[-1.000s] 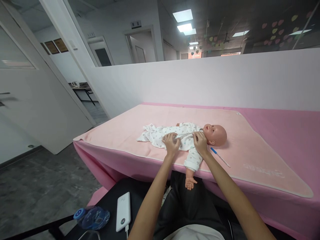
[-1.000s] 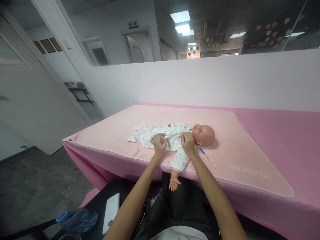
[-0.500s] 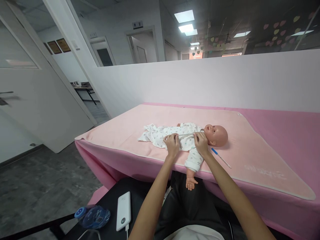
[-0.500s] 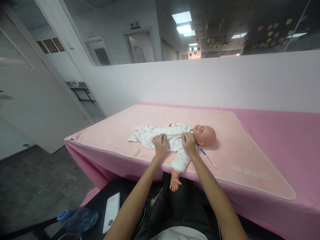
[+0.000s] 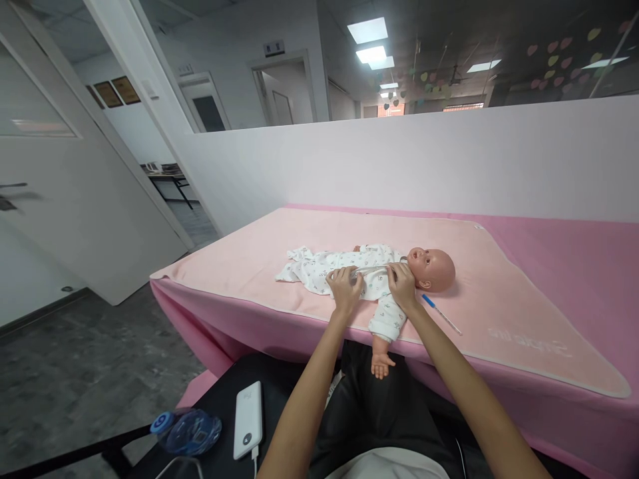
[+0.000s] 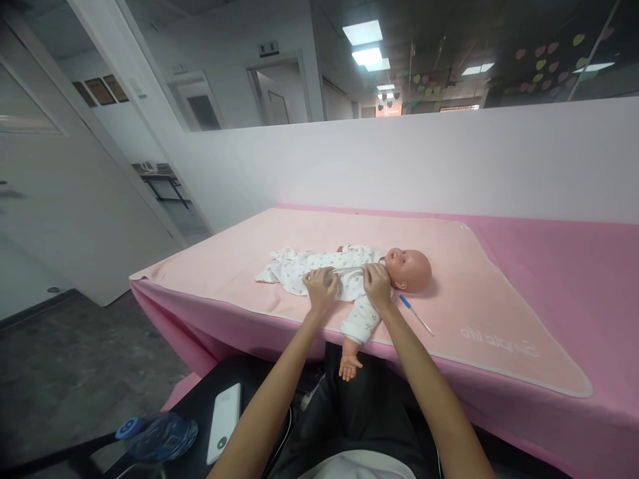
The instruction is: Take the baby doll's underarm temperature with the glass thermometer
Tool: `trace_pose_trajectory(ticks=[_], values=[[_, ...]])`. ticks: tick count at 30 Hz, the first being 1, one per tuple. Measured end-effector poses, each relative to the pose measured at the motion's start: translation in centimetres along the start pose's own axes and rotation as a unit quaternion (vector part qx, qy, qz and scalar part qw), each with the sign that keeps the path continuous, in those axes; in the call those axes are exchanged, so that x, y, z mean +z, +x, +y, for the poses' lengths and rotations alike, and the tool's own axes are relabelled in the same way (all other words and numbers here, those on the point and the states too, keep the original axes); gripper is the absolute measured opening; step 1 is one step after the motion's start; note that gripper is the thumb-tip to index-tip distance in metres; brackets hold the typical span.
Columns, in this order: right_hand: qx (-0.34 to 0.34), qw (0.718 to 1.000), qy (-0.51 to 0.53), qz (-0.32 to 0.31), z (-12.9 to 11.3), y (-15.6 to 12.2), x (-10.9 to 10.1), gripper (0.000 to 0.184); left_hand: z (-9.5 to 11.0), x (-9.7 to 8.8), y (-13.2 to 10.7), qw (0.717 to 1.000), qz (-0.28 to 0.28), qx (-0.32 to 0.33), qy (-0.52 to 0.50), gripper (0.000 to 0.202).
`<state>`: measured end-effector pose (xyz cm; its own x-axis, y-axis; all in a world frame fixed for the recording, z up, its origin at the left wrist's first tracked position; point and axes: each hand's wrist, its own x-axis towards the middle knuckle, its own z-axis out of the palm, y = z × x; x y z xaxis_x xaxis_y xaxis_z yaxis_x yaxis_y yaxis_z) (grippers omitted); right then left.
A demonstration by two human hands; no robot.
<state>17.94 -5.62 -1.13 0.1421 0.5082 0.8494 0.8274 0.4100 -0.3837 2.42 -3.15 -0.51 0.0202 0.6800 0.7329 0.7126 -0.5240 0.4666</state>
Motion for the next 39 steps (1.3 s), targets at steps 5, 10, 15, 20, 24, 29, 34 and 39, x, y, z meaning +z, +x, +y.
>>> trace_pose_trajectory(ticks=[5, 10, 15, 20, 24, 29, 34, 39], values=[[-0.005, 1.0, -0.011, 0.0, -0.1, 0.0, -0.1, 0.021, -0.1, 0.0, 0.0, 1.0, 0.008, 0.003, -0.004, 0.02], [-0.004, 1.0, -0.013, -0.003, -0.2, 0.0, -0.1, 0.022, 0.0, 0.1, -0.1, 1.0, 0.017, -0.013, 0.004, 0.022], [0.0, 1.0, -0.021, -0.009, -0.3, 0.0, -0.1, 0.023, 0.0, 0.2, 0.1, 0.995, 0.061, -0.073, 0.026, 0.012], [0.001, 1.0, -0.03, 0.008, -0.4, 0.1, 0.1, 0.026, -0.3, 0.2, 0.8, 0.978, 0.124, -0.162, 0.038, 0.019], [0.002, 0.999, -0.023, 0.032, -1.1, 0.1, -0.3, 0.029, 0.3, -0.1, 3.0, 0.997, 0.058, -0.051, -0.013, 0.024], [0.009, 1.0, 0.006, 0.023, -2.2, -1.5, -3.6, 0.026, 1.9, 0.7, 6.8, 0.969, -0.154, 0.028, -0.192, 0.024], [0.051, 0.997, -0.06, 0.005, -0.7, -5.3, -9.4, 0.022, 2.1, 2.4, 7.9, 0.888, -0.38, 0.015, -0.258, 0.02], [0.196, 0.962, -0.16, -0.098, 2.6, -8.8, -14.7, 0.025, 1.0, 2.2, 7.1, 0.836, -0.447, 0.037, -0.316, 0.029]])
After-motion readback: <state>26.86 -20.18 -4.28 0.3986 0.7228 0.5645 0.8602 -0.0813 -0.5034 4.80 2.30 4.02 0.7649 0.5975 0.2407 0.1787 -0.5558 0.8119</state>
